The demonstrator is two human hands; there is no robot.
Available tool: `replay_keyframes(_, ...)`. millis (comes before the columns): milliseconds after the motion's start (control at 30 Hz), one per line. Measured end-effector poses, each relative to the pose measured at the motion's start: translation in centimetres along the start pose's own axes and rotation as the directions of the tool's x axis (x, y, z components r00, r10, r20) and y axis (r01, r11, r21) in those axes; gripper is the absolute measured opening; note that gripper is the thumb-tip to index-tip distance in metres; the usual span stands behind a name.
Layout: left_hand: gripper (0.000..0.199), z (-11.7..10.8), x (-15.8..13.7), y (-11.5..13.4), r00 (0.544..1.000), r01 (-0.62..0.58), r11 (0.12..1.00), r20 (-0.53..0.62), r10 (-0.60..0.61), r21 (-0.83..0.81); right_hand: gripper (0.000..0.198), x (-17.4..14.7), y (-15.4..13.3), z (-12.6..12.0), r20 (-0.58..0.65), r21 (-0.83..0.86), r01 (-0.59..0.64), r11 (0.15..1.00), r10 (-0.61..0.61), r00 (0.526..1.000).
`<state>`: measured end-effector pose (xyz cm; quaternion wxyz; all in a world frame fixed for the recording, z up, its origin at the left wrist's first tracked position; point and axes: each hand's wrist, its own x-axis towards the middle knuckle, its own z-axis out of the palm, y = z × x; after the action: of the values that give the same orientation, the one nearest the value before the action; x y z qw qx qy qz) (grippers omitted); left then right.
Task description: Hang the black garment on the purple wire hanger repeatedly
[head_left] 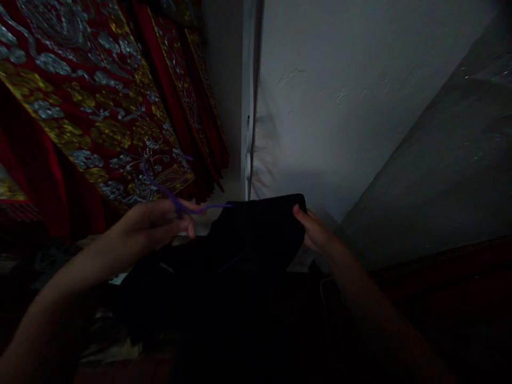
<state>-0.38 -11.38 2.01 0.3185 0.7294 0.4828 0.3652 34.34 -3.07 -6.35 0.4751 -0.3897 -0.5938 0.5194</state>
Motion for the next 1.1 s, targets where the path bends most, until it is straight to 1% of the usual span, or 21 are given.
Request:
replay_keyframes(33,0.028,-0.3,1.4,0.3,0.999,-0.010,1.000,-0.051,0.008,-0.027,0.058,0.2,-0.5,0.1,-0.009,0.094,-0.039,0.995,0.040,0.999)
replay_keyframes(100,0.032,-0.3,4.0,0.6,0.984,-0.057,0.996,-0.172,0.043,-0.074,0.052,1.2,-2.0,0.3,-0.048,0.227,-0.043,0.973,0.056,0.997)
replay_keyframes(167,0.037,0.1,6.6,0.7,0.947,-0.130,0.991,-0.301,0.116,-0.027,0.046,2.6,-4.1,0.6,-0.121,0.312,0.033,0.949,0.005,0.993)
replay_keyframes(233,0.036,0.5,9.5,0.7,0.906,-0.181,0.975,-0.364,0.217,0.131,0.041,4.3,-6.2,0.8,-0.191,0.361,0.162,0.919,-0.097,0.977)
replay_keyframes(267,0.032,0.6,11.0,0.8,0.889,-0.191,0.954,-0.372,0.268,0.232,0.039,5.1,-7.1,0.8,-0.217,0.371,0.227,0.901,-0.153,0.964)
replay_keyframes(300,0.027,0.6,12.6,1.0,0.883,-0.187,0.924,-0.356,0.307,0.334,0.037,5.8,-7.9,0.8,-0.243,0.373,0.284,0.883,-0.202,0.949)
replay_keyframes(367,0.019,0.7,15.6,1.6,0.871,-0.168,0.860,-0.336,0.359,0.482,0.034,6.6,-8.8,0.7,-0.308,0.370,0.370,0.852,-0.263,0.914)
replay_keyframes(433,0.017,0.9,18.0,2.5,0.851,-0.172,0.812,-0.330,0.408,0.558,0.035,6.6,-8.9,0.3,-0.392,0.379,0.428,0.820,-0.277,0.877)
replay_keyframes(500,0.017,1.6,19.4,3.7,0.848,-0.180,0.777,-0.304,0.433,0.604,0.036,5.9,-8.6,-0.1,-0.470,0.393,0.466,0.793,-0.262,0.843)
replay_keyframes(600,0.020,2.8,19.6,5.1,0.883,-0.161,0.734,-0.236,0.406,0.659,0.037,4.4,-8.1,-0.7,-0.556,0.396,0.474,0.787,-0.205,0.805)
replay_keyframes(633,0.021,3.1,19.4,5.4,0.892,-0.150,0.725,-0.225,0.393,0.673,0.037,3.9,-8.0,-0.9,-0.566,0.397,0.468,0.790,-0.191,0.802)
replay_keyframes(767,0.028,4.0,18.8,5.7,0.902,-0.089,0.709,-0.245,0.354,0.699,0.041,2.7,-7.8,-1.4,-0.535,0.404,0.421,0.812,-0.164,0.829)
replay_keyframes(867,0.029,4.7,18.5,5.5,0.923,-0.076,0.687,-0.209,0.322,0.723,0.040,1.7,-7.1,-1.6,-0.573,0.395,0.393,0.830,-0.111,0.812)
replay_keyframes(933,0.030,5.1,18.3,5.4,0.926,-0.099,0.668,-0.178,0.333,0.738,0.040,0.8,-6.1,-1.6,-0.598,0.404,0.377,0.834,-0.071,0.798)
replay_keyframes(1000,0.028,5.4,17.7,5.0,0.905,-0.166,0.654,-0.149,0.398,0.738,0.042,-0.2,-4.9,-1.2,-0.600,0.431,0.354,0.830,-0.030,0.800)
replay_keyframes(1033,0.026,5.5,17.2,4.6,0.880,-0.212,0.650,-0.147,0.452,0.729,0.044,-0.6,-4.3,-0.9,-0.595,0.444,0.343,0.828,-0.015,0.804)
replay_keyframes(1067,0.024,5.7,16.5,4.1,0.838,-0.257,0.650,-0.170,0.518,0.715,0.045,-1.0,-3.7,-0.6,-0.590,0.454,0.333,0.826,-0.001,0.808)
replay_keyframes(1100,0.024,6.0,15.8,3.4,0.781,-0.294,0.652,-0.217,0.586,0.699,0.045,-1.3,-3.2,-0.2,-0.588,0.460,0.326,0.826,0.008,0.809)
